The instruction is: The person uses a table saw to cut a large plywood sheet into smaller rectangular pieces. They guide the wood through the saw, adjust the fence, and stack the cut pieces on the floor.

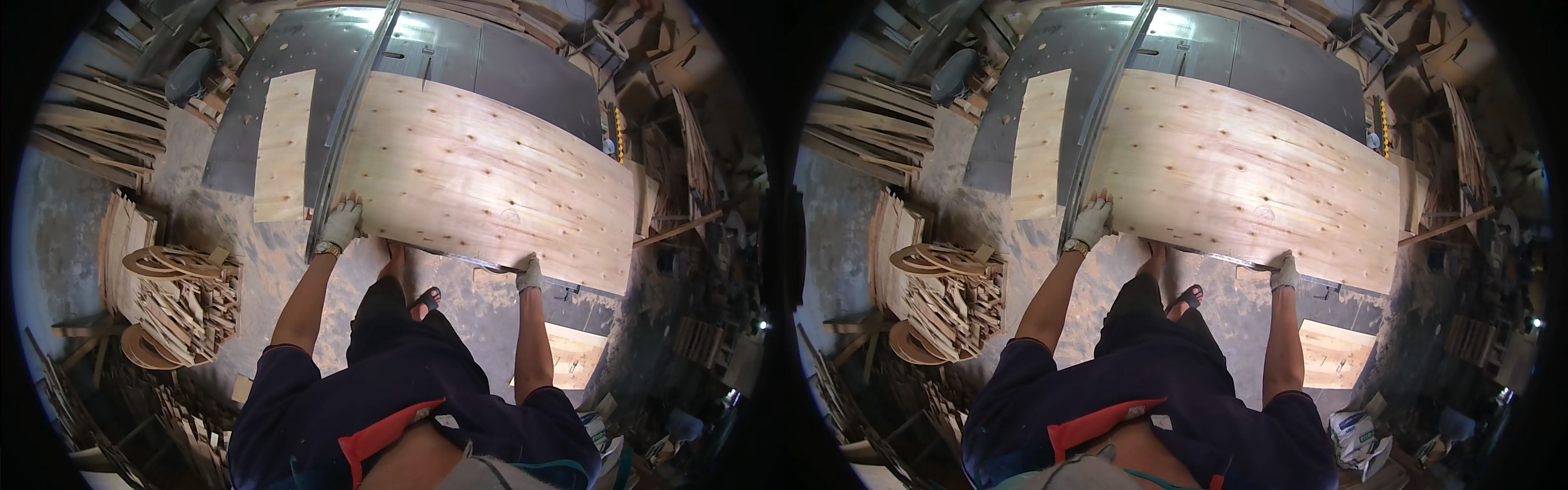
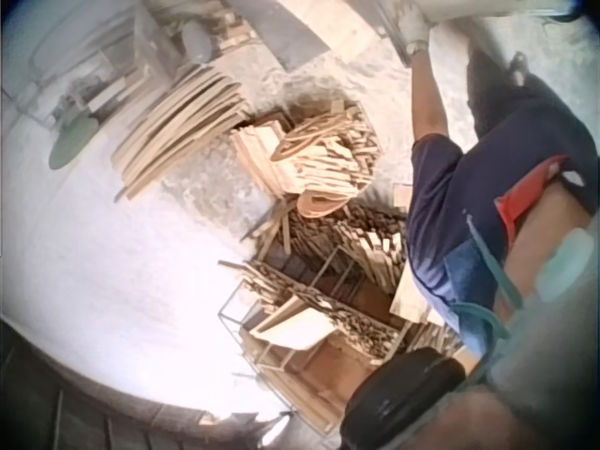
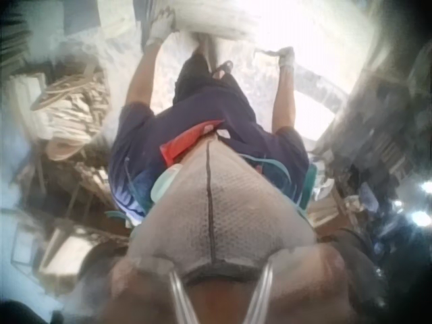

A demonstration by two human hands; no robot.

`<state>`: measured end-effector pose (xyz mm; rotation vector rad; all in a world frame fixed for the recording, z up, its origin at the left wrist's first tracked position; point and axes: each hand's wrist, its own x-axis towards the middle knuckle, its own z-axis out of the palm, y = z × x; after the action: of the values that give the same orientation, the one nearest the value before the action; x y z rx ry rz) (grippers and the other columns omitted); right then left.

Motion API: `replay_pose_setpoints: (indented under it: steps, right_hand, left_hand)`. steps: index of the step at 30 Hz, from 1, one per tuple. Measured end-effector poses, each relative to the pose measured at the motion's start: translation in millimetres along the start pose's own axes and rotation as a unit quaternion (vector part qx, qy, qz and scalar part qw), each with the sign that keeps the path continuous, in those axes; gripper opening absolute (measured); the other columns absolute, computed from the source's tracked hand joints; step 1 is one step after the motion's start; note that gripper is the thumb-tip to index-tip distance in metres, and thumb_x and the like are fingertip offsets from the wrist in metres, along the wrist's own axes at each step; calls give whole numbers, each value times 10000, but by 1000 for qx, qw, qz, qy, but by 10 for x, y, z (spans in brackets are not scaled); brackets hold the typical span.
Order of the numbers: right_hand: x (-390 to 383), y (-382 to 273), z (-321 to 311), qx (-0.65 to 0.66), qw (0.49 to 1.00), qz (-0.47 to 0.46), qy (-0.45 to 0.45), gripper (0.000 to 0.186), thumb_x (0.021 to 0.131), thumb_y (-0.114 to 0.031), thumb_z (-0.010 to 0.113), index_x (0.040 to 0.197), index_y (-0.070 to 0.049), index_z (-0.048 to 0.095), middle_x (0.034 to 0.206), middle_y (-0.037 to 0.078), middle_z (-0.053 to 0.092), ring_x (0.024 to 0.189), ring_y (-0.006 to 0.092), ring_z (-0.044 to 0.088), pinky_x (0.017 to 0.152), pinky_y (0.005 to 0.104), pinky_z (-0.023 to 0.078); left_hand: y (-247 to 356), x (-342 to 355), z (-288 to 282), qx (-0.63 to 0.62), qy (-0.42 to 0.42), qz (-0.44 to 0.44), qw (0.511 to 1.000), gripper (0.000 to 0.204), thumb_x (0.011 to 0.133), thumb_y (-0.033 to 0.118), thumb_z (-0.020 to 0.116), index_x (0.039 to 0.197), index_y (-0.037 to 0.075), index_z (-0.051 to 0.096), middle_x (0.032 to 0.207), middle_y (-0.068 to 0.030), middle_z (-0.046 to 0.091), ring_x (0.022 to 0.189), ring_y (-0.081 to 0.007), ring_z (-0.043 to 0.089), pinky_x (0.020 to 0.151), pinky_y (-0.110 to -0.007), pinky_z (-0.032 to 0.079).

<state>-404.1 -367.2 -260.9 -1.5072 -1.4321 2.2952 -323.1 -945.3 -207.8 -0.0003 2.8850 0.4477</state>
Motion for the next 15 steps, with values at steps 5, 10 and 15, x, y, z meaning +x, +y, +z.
replay_pose_setpoints:
  steps: [5,10,15]
  right_hand:
    - [225,-50,294,-41,999,13,32,359,918,-306,777,1154,-57,672,1094,53,668,989,221,649,808,425,583]
    - [-14,-194,539,-96,994,39,-28,409,929,-420,739,1185,-109,671,982,49,676,956,247,679,775,441,591]
    - [-1040,-347,958,-664,705,-189,-161,511,861,-467,694,1166,-57,696,750,181,713,809,353,723,761,459,568]
  left_hand:
    - [-65,315,-26,6,-3,0,1000,1031,623,312,909,1496,85,409,1613,-177,331,1467,-441,327,1149,-450,415]
    - [-94,506,-60,-29,-18,-12,999,999,641,313,903,1494,107,424,1634,-173,298,1487,-440,289,1156,-454,407]
    - [-53,534,-162,-23,-32,-25,999,1013,652,291,900,1517,102,408,1638,-172,297,1499,-433,276,1183,-438,379]
